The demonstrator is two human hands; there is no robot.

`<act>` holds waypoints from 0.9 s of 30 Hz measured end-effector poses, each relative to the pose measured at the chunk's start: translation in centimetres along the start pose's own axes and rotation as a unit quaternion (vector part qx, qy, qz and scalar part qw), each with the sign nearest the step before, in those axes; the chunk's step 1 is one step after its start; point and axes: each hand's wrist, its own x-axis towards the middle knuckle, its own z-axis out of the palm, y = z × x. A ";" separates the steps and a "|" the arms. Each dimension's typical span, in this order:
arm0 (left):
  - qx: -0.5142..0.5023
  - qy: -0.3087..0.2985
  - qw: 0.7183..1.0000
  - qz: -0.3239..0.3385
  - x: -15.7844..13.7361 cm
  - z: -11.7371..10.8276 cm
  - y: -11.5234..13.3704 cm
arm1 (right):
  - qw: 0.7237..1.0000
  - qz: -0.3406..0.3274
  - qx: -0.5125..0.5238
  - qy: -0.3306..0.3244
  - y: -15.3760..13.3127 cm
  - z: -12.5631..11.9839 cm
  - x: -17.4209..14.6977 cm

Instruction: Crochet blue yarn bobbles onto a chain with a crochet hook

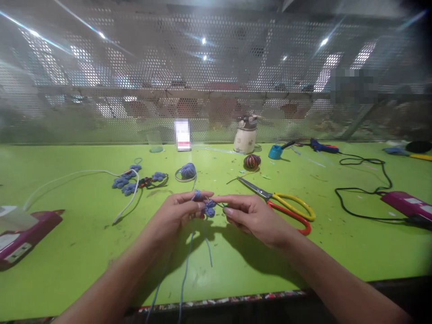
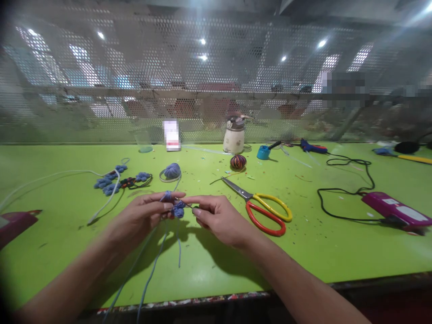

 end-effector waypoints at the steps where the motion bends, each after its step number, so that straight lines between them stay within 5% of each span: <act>1: -0.004 0.007 1.000 0.002 -0.1 0.0 0.1 | 1.000 0.000 -0.004 -0.003 0.0 0.0 0.0; 6: 0.065 0.028 0.997 0.020 0.0 0.0 -0.2 | 1.000 -0.002 -0.017 -0.008 -0.2 0.0 0.0; 15: 0.084 -0.056 0.995 0.022 0.3 -0.4 -0.5 | 0.999 0.029 0.029 -0.013 -0.1 0.3 -0.1; 21: 0.220 -0.002 0.959 0.176 -0.4 0.8 -0.8 | 0.983 0.081 0.162 0.044 0.5 1.1 0.2; 27: 0.022 0.058 0.991 0.118 -0.1 1.2 -1.4 | 0.949 0.028 0.310 0.058 1.3 2.5 0.2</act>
